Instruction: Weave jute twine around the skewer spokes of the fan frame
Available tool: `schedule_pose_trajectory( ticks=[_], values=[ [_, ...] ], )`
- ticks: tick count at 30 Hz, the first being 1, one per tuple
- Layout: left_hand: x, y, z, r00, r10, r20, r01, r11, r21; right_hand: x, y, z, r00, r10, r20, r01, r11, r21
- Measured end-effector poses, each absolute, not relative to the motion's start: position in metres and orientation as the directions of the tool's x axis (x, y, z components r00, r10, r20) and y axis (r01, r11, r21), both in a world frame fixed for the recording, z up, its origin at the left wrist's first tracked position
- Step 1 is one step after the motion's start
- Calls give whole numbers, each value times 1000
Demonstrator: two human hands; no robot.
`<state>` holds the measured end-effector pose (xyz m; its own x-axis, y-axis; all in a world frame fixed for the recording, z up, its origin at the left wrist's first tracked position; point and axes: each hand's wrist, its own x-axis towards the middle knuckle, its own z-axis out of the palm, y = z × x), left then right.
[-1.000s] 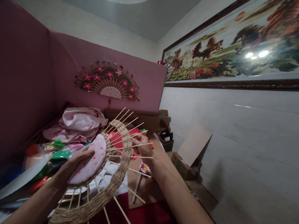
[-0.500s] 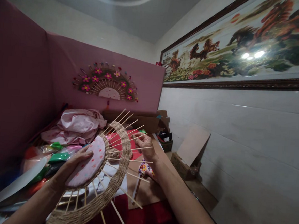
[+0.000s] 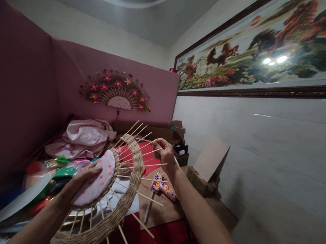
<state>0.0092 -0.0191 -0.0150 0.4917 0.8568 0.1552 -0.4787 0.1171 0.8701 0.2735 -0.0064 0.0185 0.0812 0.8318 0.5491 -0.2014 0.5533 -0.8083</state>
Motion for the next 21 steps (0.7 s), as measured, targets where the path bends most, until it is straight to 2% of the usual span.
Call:
schedule_pose_trajectory(
  ticks=[5, 14, 21],
  values=[
    [9, -19, -16, 486, 862, 144, -469, 118, 875, 272, -14, 20, 100, 834, 542, -146, 551, -821],
    [9, -22, -12, 456, 879, 138, -463, 103, 880, 264, -19, 6, -27, 830, 557, -48, 556, -830],
    [8, -22, -10, 461, 877, 131, -447, 103, 889, 268, -27, 7, 37, 816, 577, 33, 576, -817]
  ],
)
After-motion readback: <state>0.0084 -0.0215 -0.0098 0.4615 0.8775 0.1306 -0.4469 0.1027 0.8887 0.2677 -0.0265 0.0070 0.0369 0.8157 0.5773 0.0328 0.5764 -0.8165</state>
